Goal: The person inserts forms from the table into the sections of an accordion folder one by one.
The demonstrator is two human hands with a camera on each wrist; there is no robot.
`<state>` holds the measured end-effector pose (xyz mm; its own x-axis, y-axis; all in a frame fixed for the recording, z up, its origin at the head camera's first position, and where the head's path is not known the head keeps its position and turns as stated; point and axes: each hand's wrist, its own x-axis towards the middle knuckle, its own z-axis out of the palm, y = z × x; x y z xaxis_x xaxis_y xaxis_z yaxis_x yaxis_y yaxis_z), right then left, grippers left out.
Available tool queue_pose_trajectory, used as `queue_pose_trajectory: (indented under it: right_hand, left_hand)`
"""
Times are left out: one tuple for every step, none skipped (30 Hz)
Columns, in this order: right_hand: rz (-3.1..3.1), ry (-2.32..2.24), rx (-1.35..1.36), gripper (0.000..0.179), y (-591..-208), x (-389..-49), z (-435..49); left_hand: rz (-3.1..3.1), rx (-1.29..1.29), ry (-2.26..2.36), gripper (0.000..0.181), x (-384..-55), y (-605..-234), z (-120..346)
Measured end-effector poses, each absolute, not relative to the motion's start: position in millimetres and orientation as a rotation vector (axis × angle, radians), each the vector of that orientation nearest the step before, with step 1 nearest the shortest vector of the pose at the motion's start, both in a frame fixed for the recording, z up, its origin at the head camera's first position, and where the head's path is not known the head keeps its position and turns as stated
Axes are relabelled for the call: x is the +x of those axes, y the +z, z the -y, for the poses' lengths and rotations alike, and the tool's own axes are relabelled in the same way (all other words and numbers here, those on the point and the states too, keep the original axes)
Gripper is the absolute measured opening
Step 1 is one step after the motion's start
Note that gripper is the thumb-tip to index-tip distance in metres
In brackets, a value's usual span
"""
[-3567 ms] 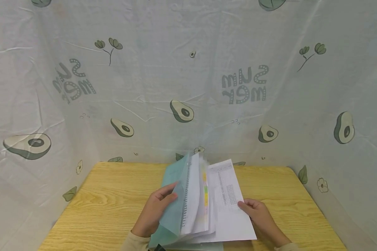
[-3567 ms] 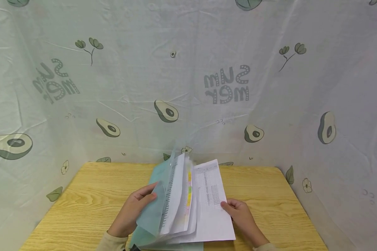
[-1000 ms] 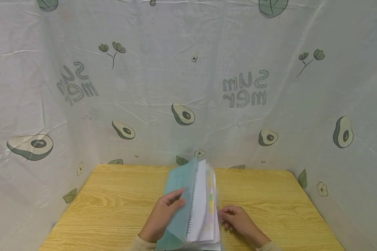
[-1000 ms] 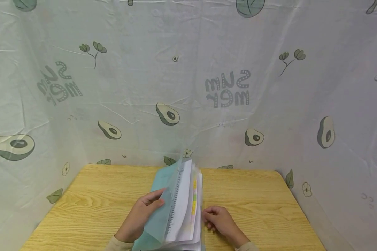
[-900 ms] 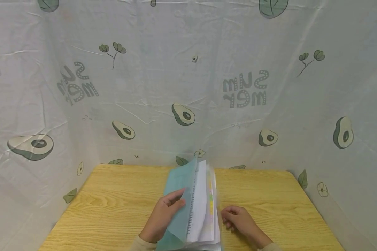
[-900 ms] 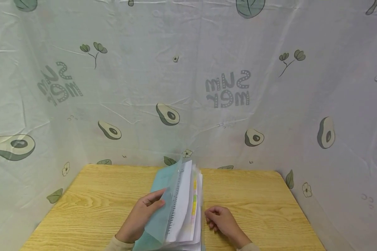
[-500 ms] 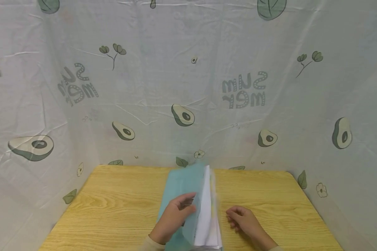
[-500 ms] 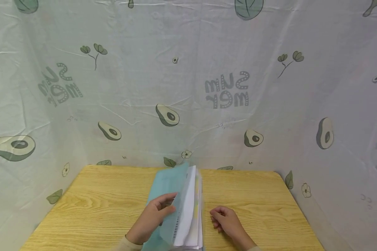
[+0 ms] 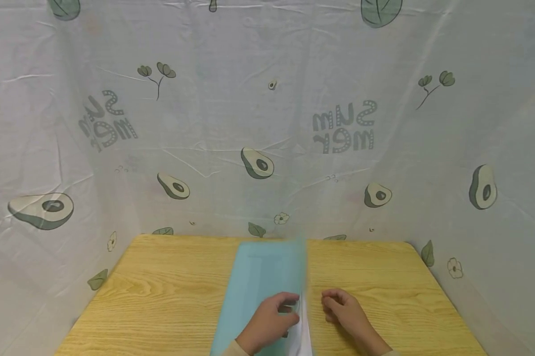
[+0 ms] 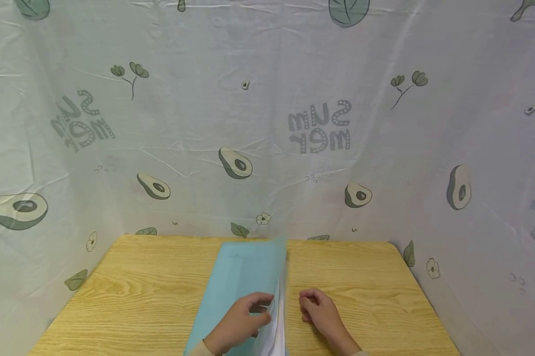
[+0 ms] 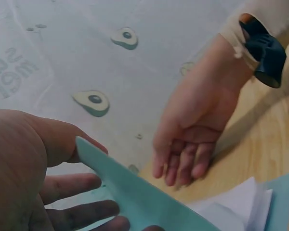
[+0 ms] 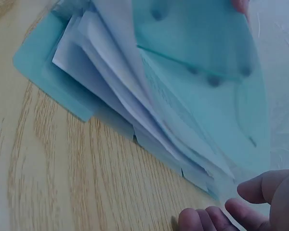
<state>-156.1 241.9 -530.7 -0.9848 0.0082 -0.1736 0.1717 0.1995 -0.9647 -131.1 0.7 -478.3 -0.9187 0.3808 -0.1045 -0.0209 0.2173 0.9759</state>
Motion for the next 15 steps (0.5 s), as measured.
queue_pose_trajectory:
  right_hand:
    - [-2.331, -1.906, 0.194, 0.032, -530, -156, -241]
    - [-2.332, -1.910, 0.205, 0.032, -529, -156, -239]
    - [-2.329, -1.916, 0.209, 0.033, -529, -156, -238]
    - [-2.322, -1.921, 0.209, 0.034, -528, -156, -237]
    - [-2.319, -1.922, 0.205, 0.035, -527, -156, -236]
    - [-2.310, -1.929, 0.202, 0.036, -527, -156, -236]
    - [-2.302, -1.935, 0.196, 0.037, -527, -156, -235]
    - [-2.300, -1.935, 0.185, 0.037, -527, -157, -234]
    - [-2.299, -1.937, 0.175, 0.037, -528, -157, -233]
    - [-2.301, -1.939, 0.168, 0.037, -528, -157, -233]
    - [-2.307, -1.938, 0.155, 0.036, -529, -157, -232]
    - [-2.315, -1.938, 0.138, 0.035, -529, -157, -232]
    - [-2.325, -1.932, 0.115, 0.034, -531, -157, -232]
    - [-2.352, -1.911, 0.088, 0.034, -531, -157, -231]
    - [-2.375, -1.890, 0.062, 0.033, -532, -156, -231]
  left_hand:
    - [-2.181, 0.347, 1.732, 0.042, -130, -479, -2]
    - [-2.187, 0.352, 1.706, 0.041, -130, -479, -3]
    - [-2.201, 0.361, 1.672, 0.041, -129, -480, -4]
    - [-2.214, 0.372, 1.639, 0.041, -129, -481, -5]
    - [-2.229, 0.378, 1.604, 0.041, -129, -482, -6]
    - [-2.244, 0.386, 1.569, 0.041, -129, -484, -6]
    - [-2.259, 0.397, 1.535, 0.042, -130, -485, -6]
    - [-2.270, 0.401, 1.503, 0.042, -131, -487, -6]
    - [-2.282, 0.415, 1.476, 0.043, -131, -488, -5]
    - [-2.285, 0.432, 1.458, 0.044, -131, -490, -3]
    - [-2.289, 0.450, 1.441, 0.044, -132, -493, -1]
    - [-2.295, 0.470, 1.431, 0.043, -132, -495, 3]
    - [-2.299, 0.494, 1.434, 0.043, -132, -498, 8]
    - [-2.303, 0.502, 1.448, 0.042, -131, -500, 14]
    - [-2.326, 0.515, 1.459, 0.042, -131, -502, 22]
